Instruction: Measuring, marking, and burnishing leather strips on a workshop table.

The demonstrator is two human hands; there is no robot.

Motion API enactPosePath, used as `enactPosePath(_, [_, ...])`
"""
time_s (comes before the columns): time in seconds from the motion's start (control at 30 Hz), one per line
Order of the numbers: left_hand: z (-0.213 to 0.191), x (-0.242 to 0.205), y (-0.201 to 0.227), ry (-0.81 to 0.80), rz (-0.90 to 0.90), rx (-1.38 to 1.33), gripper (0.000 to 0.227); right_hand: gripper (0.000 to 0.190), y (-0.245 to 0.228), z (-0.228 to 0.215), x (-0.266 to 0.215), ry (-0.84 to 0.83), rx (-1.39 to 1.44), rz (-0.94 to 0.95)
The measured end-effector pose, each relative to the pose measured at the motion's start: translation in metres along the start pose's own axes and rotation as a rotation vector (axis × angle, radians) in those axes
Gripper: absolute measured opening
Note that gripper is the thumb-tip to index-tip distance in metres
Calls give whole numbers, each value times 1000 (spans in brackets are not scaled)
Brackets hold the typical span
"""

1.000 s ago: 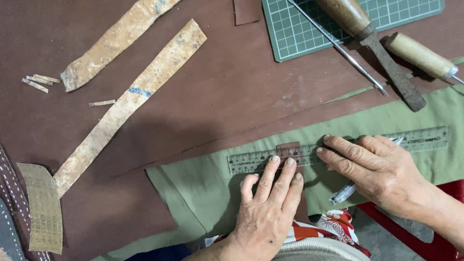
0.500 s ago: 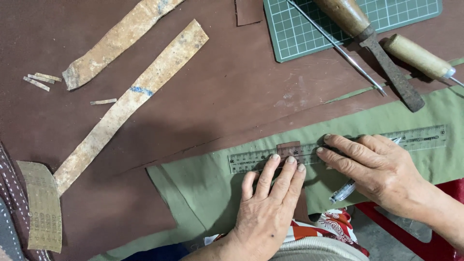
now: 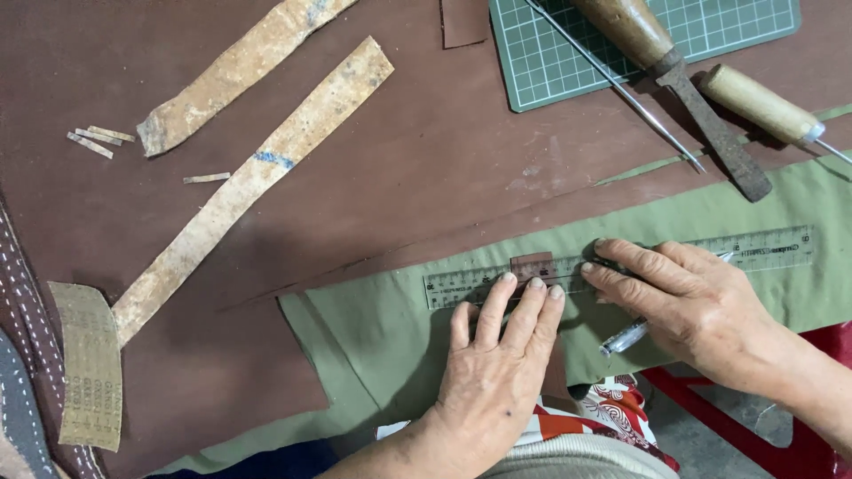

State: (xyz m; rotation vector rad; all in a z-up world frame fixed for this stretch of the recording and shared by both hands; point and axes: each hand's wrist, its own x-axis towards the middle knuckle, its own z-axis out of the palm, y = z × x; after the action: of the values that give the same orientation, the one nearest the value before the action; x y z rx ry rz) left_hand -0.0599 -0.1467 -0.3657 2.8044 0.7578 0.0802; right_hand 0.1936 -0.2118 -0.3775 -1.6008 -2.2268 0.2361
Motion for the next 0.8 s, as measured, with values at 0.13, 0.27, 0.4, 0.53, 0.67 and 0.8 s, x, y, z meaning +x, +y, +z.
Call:
enactPosePath(0.13, [-2,3,-1,42,12,52,58,33,-1,-1,1,3,0,25])
enactPosePath(0.27, [2,3,0,91,4,26,53,32,-1,-1,1,7,6,31])
enactPosePath(0.4, [2,2,0,58,3,55,55,36,-3,-2,1,-17,21,51])
enactPosePath(0.53, [5,1,1,8,4,64,59,36,-2,-2,2,-26,7,43])
enactPosePath(0.67, [-3,3,3,27,2,71,57,43,-20,-29,21,39,116,86])
enactPosePath(0.8, [1,4,2,-94,2,97,73,57,-20,-77,18,41,266,218])
